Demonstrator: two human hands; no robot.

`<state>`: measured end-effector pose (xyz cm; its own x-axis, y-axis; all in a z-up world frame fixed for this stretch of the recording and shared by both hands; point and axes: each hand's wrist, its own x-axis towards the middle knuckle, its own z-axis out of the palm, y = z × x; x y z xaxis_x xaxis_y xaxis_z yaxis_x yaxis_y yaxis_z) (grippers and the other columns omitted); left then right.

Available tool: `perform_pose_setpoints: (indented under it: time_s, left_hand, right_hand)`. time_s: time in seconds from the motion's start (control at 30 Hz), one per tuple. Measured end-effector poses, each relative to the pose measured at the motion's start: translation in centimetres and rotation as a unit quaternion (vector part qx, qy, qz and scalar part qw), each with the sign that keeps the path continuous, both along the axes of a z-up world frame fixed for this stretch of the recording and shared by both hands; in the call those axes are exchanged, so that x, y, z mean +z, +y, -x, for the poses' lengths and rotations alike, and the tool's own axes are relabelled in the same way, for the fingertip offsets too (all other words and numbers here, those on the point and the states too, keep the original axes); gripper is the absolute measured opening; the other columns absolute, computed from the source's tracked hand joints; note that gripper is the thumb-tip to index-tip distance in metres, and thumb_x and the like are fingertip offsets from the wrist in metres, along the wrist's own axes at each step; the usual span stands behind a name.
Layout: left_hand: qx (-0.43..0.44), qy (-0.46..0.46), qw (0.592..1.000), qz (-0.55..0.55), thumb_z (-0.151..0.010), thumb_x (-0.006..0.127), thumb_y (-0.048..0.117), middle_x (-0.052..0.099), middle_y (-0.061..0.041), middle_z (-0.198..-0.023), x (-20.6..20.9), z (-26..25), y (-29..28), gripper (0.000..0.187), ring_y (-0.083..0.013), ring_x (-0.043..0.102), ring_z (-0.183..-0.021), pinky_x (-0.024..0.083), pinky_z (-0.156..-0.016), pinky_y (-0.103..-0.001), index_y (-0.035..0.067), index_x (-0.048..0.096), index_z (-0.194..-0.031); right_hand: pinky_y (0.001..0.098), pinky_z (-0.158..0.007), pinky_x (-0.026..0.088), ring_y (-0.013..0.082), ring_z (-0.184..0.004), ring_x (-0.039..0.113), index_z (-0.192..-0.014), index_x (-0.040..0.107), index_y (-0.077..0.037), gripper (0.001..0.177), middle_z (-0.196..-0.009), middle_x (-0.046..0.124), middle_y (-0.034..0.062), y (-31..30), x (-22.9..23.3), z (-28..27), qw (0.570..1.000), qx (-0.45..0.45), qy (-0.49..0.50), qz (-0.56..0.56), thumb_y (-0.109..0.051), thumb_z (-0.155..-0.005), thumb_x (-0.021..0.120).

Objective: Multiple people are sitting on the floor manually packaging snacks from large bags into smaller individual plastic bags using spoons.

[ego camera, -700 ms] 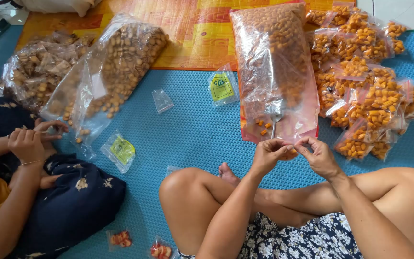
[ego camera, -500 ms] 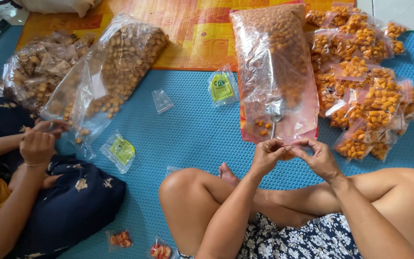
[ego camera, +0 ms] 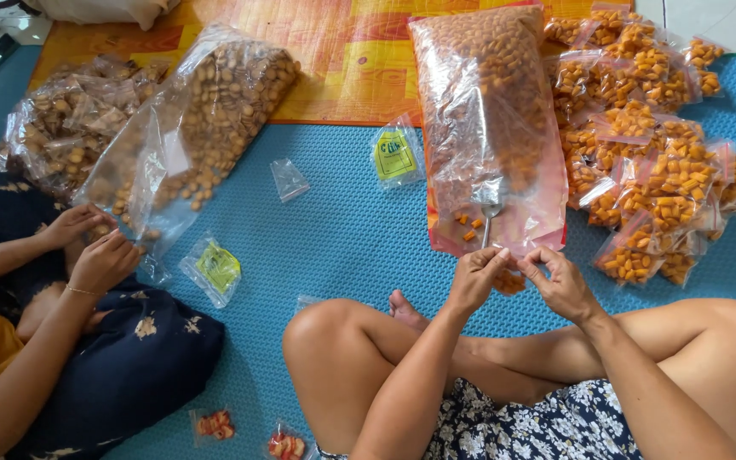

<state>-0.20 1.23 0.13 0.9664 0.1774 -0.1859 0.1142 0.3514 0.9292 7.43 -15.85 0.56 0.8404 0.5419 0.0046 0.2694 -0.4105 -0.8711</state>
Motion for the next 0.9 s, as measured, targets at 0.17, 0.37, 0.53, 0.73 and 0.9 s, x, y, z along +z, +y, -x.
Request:
perform_pose_setpoints:
  time_s: [0.17, 0.37, 0.53, 0.73, 0.9]
  left_hand:
    - [0.237, -0.037, 0.969, -0.061, -0.100, 0.066, 0.029, 0.071, -0.003, -0.085, 1.6, -3.9, 5.6, 0.016, -0.0128, 0.064, -0.079, 0.052, -0.079, -0.029, 0.017, 0.074, -0.093]
    - [0.411, 0.011, 0.911, -0.031, -0.089, 0.069, 0.007, 0.067, -0.005, -0.098, -3.7, -10.4, 18.1, 0.020, -0.0122, 0.058, -0.083, 0.051, -0.076, -0.026, 0.007, 0.068, -0.108]
    - [0.293, 0.215, 0.837, -0.410, -0.074, 0.077, 0.022, 0.069, -0.012, -0.115, -10.6, -12.0, 22.9, 0.037, -0.0323, 0.063, -0.109, 0.049, -0.100, -0.044, 0.022, 0.076, -0.111]
    - [0.126, 0.341, 0.803, -0.473, -0.079, 0.074, 0.056, 0.031, -0.010, -0.164, -12.3, -12.9, 22.7, 0.062, -0.0376, 0.024, -0.151, 0.035, -0.112, -0.062, 0.038, 0.063, -0.138]
    - [0.257, 0.240, 0.754, -0.554, -0.077, 0.077, 0.050, 0.070, -0.009, -0.117, -14.4, -13.7, 23.9, 0.060, -0.0352, 0.065, -0.105, 0.052, -0.089, -0.048, 0.011, 0.069, -0.122]
  right_hand:
    - [0.0325, -0.070, 0.048, 0.0175, -0.072, 0.063, -0.097, 0.076, -0.010, 0.009, -0.084, 0.077, 0.0061, -2.2, 5.2, -1.1, 0.999, -0.010, 0.033, 0.030, -0.018, -0.094, 0.071]
    - [0.0287, -0.041, 0.044, 0.0160, -0.051, 0.063, -0.125, 0.071, -0.009, 0.028, -0.085, 0.081, 0.0086, -8.7, 9.6, -5.3, 0.980, -0.059, -0.025, 0.186, -0.010, -0.097, 0.065]
    - [0.0306, -0.070, 0.056, 0.0209, -0.087, 0.073, -0.125, 0.073, 0.001, 0.025, -0.100, 0.078, 0.0133, -12.9, 7.6, -6.7, 0.972, -0.147, -0.058, 0.173, -0.004, -0.102, 0.067]
    - [0.0288, -0.069, 0.051, 0.0200, -0.084, 0.066, -0.122, 0.067, 0.008, 0.016, -0.098, 0.072, 0.0160, -12.1, 6.0, -7.2, 0.973, -0.219, -0.047, 0.057, 0.001, -0.108, 0.064]
    - [0.0319, -0.061, 0.051, 0.0197, -0.071, 0.066, -0.121, 0.073, -0.002, 0.020, -0.094, 0.076, 0.0093, -11.3, 5.5, -7.2, 0.958, -0.189, -0.122, 0.178, -0.007, -0.101, 0.070]
